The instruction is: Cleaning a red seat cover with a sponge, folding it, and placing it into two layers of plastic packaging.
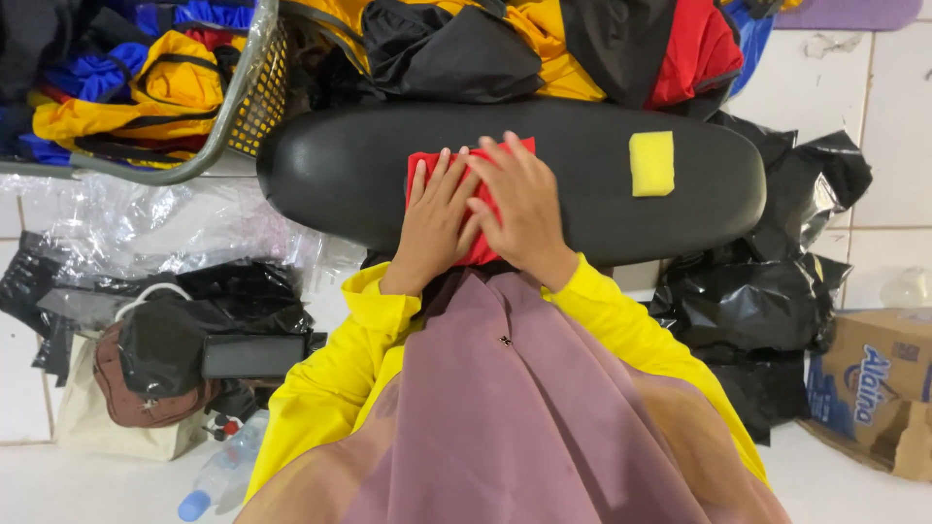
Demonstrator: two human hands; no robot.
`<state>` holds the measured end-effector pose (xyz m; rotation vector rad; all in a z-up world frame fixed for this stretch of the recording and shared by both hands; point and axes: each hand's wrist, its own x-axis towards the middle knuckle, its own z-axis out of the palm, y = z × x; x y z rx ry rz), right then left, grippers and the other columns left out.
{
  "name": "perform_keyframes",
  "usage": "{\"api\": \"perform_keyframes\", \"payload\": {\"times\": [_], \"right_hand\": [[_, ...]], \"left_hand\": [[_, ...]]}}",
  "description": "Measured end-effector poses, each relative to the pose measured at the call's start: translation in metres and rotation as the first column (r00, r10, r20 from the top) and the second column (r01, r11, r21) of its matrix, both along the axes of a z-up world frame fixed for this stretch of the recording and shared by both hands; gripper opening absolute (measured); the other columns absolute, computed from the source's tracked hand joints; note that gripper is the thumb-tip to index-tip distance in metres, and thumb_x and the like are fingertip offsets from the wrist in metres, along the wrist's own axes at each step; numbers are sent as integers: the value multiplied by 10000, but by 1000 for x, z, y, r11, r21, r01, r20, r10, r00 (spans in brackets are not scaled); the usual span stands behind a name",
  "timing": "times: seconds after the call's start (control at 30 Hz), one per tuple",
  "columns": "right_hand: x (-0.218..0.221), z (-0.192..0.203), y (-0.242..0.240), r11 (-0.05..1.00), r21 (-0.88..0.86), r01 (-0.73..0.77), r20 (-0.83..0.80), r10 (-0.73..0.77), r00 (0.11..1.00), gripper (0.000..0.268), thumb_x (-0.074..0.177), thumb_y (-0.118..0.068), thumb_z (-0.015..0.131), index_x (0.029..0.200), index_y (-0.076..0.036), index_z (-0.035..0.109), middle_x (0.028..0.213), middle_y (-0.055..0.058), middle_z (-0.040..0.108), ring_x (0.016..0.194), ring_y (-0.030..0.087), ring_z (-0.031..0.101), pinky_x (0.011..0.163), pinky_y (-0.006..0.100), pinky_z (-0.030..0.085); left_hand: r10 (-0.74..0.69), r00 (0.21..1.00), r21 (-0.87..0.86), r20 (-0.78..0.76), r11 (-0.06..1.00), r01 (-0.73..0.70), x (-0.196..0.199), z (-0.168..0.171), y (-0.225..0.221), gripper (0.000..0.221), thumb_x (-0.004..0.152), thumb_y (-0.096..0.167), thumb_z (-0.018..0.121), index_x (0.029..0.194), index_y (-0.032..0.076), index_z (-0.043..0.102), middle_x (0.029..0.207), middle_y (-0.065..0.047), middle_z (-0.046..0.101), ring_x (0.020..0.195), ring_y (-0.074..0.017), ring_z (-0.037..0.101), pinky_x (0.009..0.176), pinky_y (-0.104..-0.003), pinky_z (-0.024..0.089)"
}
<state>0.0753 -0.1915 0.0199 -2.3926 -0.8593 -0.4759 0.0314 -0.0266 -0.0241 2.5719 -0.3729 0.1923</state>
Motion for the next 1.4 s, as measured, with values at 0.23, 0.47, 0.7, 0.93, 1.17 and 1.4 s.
{"api": "perform_keyframes", "payload": {"times": [0.23,0.47,0.7,0.93,1.17,1.4], "right_hand": [[31,-67,19,965,-81,-249,-158,234,959,522,1073,-548,414,1450,-217,559,1431,75,595,1334,327,547,1073,517,389],[42,-58,0,974,3,-225,-275,217,936,486,1063,-490,492,1467,-225,545,1308,-6,632,1166,240,601,909,392,450],[68,-15,-34,919,227,-322,-680,386,623,626,1017,-470,573,1554,-187,422,1364,158,647,1237,417,619,1017,564,489],[57,-31,-37,985,12,-171,-736,125,666,475,915,-481,714,1328,-254,659,1022,101,774,988,386,727,868,496,559],[36,-60,-38,994,-80,-76,-589,14,808,472,916,-598,708,1247,-263,691,913,104,768,892,395,727,787,506,572],[34,-55,-41,997,65,36,-502,2,865,344,922,-517,774,1126,-245,724,762,106,726,792,363,727,705,458,565]], "left_hand": [[398,901,-239,171,904,-354,-10,-14,28,594,868,261,837,1364,15,623,1354,-180,597,1251,-395,595,1100,-479,467],[393,910,-477,-129,780,-404,11,-5,11,473,901,186,818,1344,114,668,1191,-96,721,1137,-308,701,952,-401,573],[168,899,-751,-404,500,-431,28,-8,-13,216,952,161,748,1168,167,756,954,-58,788,931,-131,745,806,-308,598],[92,983,-611,-162,773,-172,34,-1,-11,240,975,101,692,1213,119,718,1090,-87,776,1109,-309,711,972,-439,555],[423,788,-179,447,906,-384,-29,30,62,287,1024,122,679,1299,41,694,1333,-163,662,1303,-407,565,1122,-507,444],[730,544,-54,414,616,-786,-143,-104,173,364,957,96,749,1254,-77,630,1209,-247,653,1168,-427,604,1096,-531,389]]}}
